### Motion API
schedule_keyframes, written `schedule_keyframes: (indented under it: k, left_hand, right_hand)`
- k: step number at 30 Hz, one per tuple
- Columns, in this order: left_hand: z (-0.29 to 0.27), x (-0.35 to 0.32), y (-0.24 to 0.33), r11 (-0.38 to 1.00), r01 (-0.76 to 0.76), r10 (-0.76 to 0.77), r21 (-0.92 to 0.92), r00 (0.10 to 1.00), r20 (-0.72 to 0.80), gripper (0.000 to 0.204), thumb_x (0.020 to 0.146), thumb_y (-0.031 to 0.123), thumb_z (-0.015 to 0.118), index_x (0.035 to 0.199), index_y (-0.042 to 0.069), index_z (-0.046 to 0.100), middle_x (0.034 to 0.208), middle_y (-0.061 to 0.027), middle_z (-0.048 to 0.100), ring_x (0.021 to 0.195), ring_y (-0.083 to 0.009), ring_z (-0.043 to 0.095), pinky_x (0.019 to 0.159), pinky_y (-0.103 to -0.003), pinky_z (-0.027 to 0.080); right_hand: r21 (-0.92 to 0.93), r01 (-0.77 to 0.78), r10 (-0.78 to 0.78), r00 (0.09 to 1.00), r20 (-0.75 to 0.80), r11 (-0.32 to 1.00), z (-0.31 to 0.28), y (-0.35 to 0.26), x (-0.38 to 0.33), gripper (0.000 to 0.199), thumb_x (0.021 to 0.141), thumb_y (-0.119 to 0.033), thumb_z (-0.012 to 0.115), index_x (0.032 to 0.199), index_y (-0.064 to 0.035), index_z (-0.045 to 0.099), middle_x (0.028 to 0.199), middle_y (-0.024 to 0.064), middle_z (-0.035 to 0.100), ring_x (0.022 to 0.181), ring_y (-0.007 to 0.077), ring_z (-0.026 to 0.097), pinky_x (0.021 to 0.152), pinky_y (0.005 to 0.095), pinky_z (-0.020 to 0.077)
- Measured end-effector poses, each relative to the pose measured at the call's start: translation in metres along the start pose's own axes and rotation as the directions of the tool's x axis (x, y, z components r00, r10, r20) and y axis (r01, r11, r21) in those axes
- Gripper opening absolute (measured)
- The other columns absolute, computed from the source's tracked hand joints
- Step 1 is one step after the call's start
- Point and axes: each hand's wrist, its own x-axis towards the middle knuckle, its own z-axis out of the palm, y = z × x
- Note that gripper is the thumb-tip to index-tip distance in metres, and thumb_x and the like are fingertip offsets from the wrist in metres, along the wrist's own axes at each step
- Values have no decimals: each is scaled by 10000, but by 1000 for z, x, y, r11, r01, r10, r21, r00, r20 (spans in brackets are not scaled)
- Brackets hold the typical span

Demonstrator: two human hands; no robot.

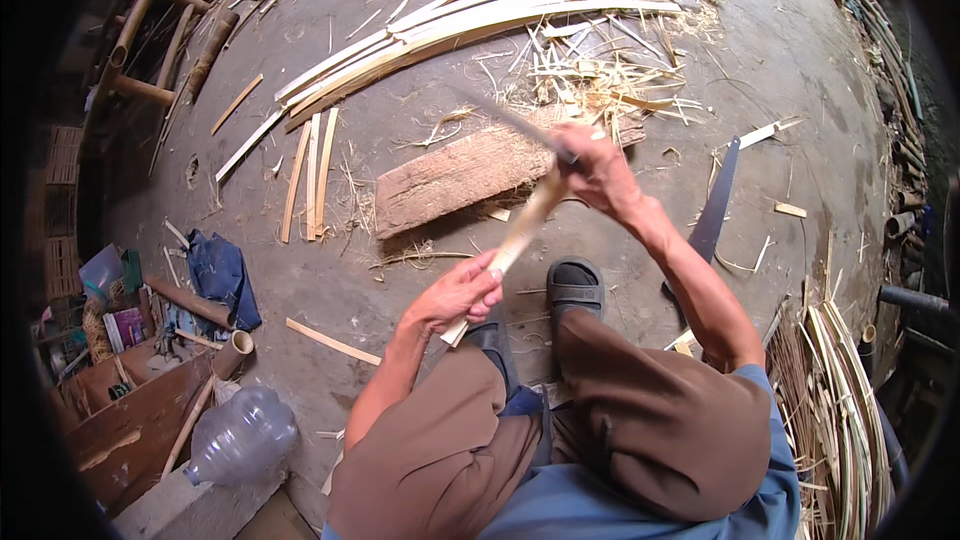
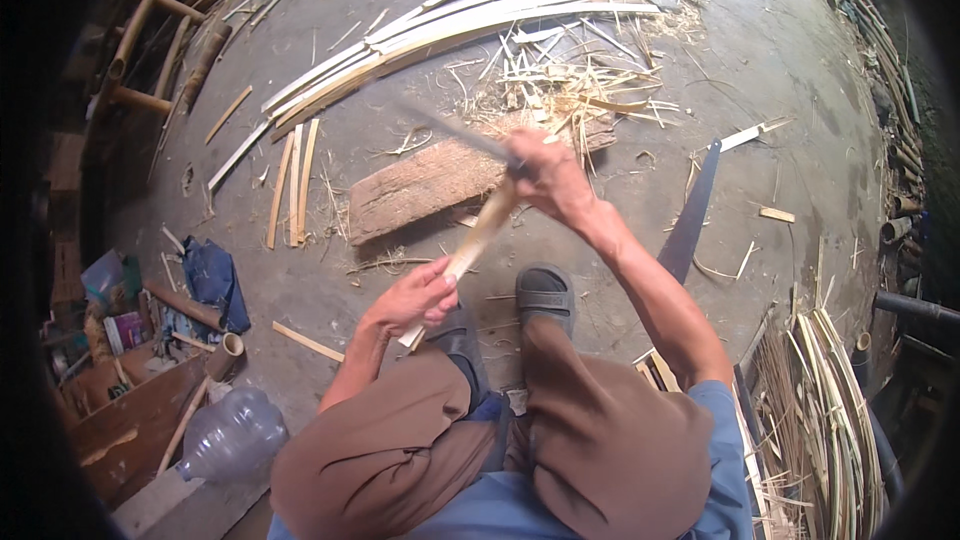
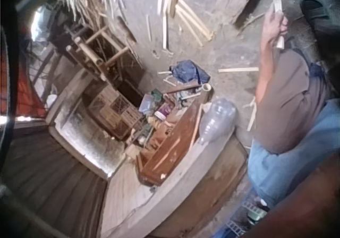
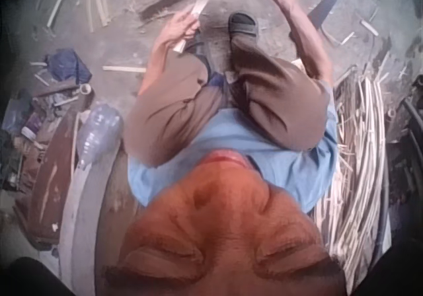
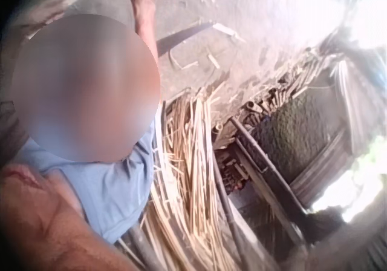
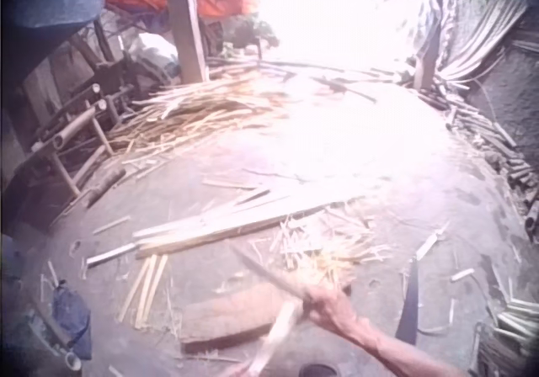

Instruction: The person sits on the floor and uses a knife to shave thin strips of bamboo. They repeatedly hold a bamboo strip against a wooden block and scrape the knife along its length to remove thin layers, creating shavings.

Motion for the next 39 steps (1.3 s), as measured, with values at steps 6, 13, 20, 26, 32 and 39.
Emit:
schedule_keyframes:
  k: [6, 13, 20, 26, 32, 39]
  left_hand:
    - [-30, 9, 9, 882, -265, 358, -390, 915, 188, 556, 1017, 226, 555, 1472, -11, 341, 1035, -123, 647, 755, -207, 686, 651, -365, 599]
    - [7, 77, -23, 416, -672, 903, 612, 384, -192, 413, 1060, 155, 439, 1417, -42, 373, 1286, -143, 571, 1004, -223, 636, 978, -404, 518]
    - [-30, 31, 19, 837, -547, 496, 22, 740, -454, 498, 1009, 289, 598, 1445, 157, 397, 760, -2, 434, 567, -63, 404, 489, -211, 401]
    - [-2, 18, 4, 974, -222, 219, 49, 853, -473, 461, 1030, 139, 508, 1479, 184, 415, 758, 33, 423, 577, -46, 387, 455, -193, 342]
    - [34, -9, -14, 894, -202, 359, 399, 858, -369, 459, 1033, 121, 486, 1475, 156, 367, 743, 24, 414, 548, -38, 369, 447, -183, 346]
    - [16, 3, 2, 973, -230, 213, -5, 910, -355, 302, 1084, 256, 407, 1378, 185, 407, 716, 21, 426, 516, -35, 362, 413, -176, 335]
  right_hand:
    - [34, -276, 270, 954, 133, 960, 28, -21, -16, 211, 773, -99, 640, 972, -77, 574, 723, 187, 661, 677, 407, 664, 632, 477, 529]
    - [300, -533, 531, 842, 95, 791, 80, -54, -21, 210, 869, -167, 598, 1019, -39, 671, 807, 209, 700, 738, 356, 706, 667, 462, 534]
    - [-118, -295, 313, 932, 183, 948, 46, -48, -24, 137, 901, -184, 602, 1033, -146, 610, 732, 171, 676, 691, 382, 686, 579, 502, 507]
    - [-167, 16, 21, 976, 216, 986, 69, -60, -12, 124, 872, -109, 577, 980, -120, 636, 650, 147, 658, 548, 302, 668, 477, 442, 504]
    - [-117, -457, 464, 885, 36, 882, 31, 34, 8, 128, 894, -77, 554, 967, -98, 658, 615, 91, 615, 490, 173, 572, 400, 355, 463]
    - [-210, -320, 360, 914, 188, 924, 36, -6, -27, 112, 790, -59, 628, 857, -142, 596, 611, 95, 621, 509, 237, 604, 475, 389, 507]
